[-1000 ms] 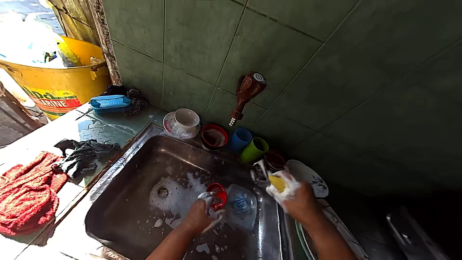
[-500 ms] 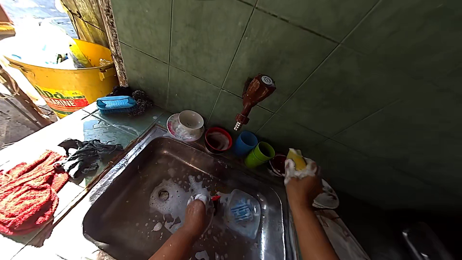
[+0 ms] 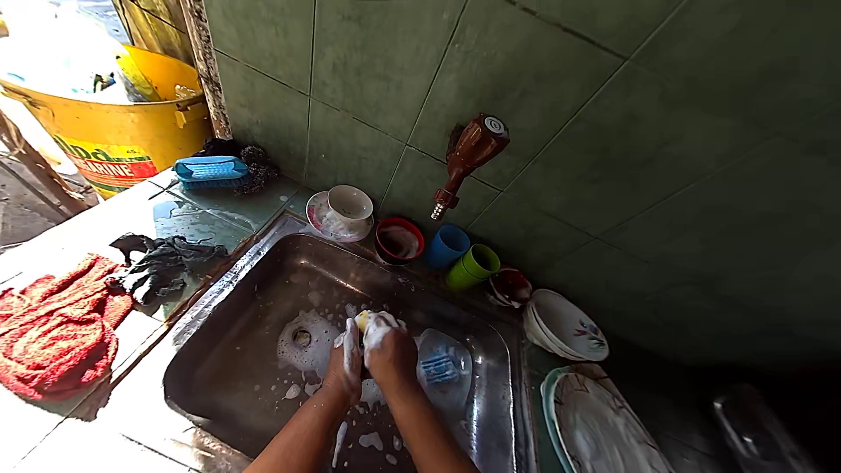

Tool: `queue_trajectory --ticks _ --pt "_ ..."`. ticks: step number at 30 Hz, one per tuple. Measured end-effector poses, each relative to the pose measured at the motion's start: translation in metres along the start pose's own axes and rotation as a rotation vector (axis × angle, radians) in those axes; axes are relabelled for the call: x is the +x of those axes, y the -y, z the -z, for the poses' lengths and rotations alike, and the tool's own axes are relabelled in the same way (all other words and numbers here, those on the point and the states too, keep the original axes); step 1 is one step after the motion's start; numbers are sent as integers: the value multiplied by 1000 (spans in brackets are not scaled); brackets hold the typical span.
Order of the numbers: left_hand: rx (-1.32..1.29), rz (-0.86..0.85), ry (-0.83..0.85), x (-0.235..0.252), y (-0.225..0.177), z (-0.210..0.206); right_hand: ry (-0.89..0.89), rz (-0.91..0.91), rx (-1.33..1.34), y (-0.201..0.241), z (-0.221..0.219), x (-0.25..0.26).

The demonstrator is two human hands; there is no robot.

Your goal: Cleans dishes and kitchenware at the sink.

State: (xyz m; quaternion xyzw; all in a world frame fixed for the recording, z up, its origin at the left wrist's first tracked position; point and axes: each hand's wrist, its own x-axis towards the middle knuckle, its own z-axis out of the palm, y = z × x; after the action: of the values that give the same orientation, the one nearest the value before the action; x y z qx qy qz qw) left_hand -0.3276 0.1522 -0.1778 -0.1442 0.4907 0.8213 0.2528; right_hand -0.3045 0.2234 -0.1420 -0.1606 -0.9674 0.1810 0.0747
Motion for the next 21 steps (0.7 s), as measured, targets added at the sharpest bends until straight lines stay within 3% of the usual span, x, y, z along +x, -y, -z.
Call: queue_trajectory --ticks 3,6,9,11,13,14,16,18,19,21 --pt "-331 24 -33 4 -8 16 -280 349 4 2 -35 -35" --pt "-624 133 -97 7 -14 13 -381 415 141 -14 -44 -40" --pt "-688 168 32 5 -8 9 -443 221 335 -23 -35 -19" --pt "-665 185 226 3 -8 14 -335 -18 516 -25 -15 -2" --pt "-584 237 314 4 -13 13 -132 -135 654 -28 5 9" --pt "-517 241 277 8 -15 13 -50 -178 713 -29 11 11" --pt "-238 146 11 16 -12 10 89 -349 835 -28 19 6" --pt "160 -69 -209 26 -3 7 141 -507 937 -30 25 2" --pt "351 -232 -197 25 1 8 148 -567 988 -35 28 1" --pt "688 -564 4 15 6 10 114 -682 1083 -44 31 0"
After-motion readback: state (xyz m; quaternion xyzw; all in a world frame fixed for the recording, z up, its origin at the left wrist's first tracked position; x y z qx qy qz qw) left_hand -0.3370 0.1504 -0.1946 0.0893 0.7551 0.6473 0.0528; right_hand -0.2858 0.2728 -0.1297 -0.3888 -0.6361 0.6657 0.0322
